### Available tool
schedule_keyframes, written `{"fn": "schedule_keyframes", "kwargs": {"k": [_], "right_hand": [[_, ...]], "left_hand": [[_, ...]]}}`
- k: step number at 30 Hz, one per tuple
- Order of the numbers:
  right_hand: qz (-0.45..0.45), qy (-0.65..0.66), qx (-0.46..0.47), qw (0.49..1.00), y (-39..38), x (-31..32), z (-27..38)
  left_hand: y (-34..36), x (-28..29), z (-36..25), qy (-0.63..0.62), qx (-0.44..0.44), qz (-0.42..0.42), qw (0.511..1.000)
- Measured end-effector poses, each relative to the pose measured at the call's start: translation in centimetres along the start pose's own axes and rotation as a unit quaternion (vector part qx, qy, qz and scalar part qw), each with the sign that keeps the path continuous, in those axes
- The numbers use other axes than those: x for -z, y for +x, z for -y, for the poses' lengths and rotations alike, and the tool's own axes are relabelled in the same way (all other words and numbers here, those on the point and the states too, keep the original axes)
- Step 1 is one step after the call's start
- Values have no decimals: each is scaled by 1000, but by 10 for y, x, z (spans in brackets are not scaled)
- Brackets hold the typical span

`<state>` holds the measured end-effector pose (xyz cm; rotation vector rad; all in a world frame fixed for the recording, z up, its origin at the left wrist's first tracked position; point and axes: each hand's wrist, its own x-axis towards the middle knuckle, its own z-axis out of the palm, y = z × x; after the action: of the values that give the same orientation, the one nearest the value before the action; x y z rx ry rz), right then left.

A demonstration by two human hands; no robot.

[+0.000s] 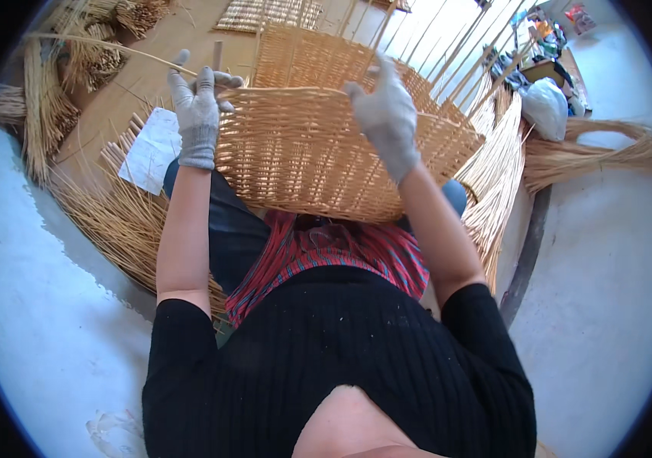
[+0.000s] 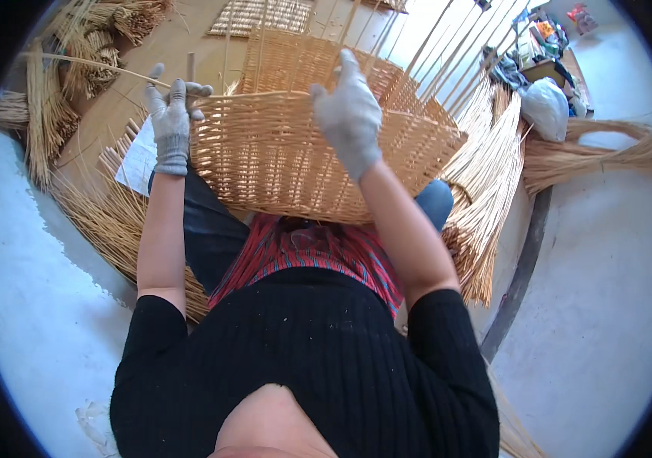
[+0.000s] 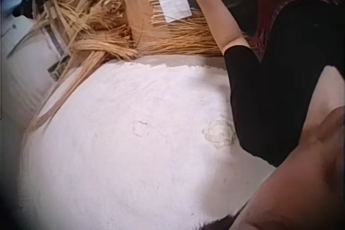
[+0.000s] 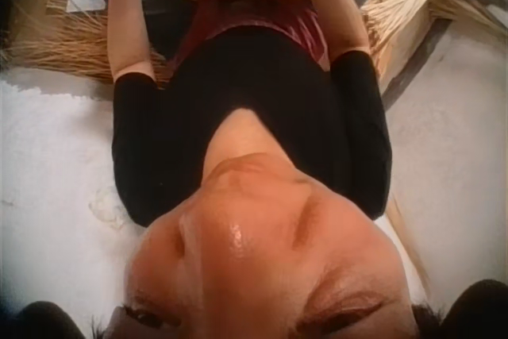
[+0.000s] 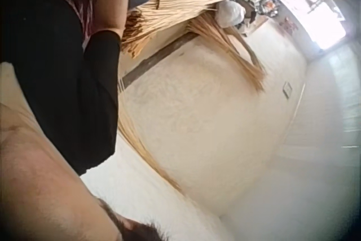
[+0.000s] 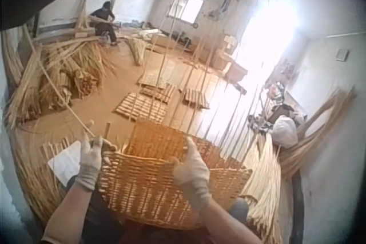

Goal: The recorder is weaving a large basket using wicker or bamboo strips while sitting on a workshop floor.

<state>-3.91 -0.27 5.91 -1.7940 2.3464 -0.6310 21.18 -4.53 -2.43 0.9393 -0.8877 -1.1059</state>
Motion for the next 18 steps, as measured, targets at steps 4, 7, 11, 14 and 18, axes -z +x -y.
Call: {"fn": "schedule_keyframes", "kwargs": {"k": [4,7,11,14,18], "right_hand": [[123,211,66,967,-2,-15,45],[309,163,-1,937,20,-49,74],[366,175,-44,913,35,-79,66],[329,200,-72,920,38,-86,62],[346,143,-54,926,41,-83,70]], "left_hand": [[1,5,4,2,22,10,1000],[9,7,-1,-7,13,55,998],[58,-12,-5,284,-222,143,922],[111,-57,10,59,-461,274,842],[151,-77,12,235,-303,270,883]]}}
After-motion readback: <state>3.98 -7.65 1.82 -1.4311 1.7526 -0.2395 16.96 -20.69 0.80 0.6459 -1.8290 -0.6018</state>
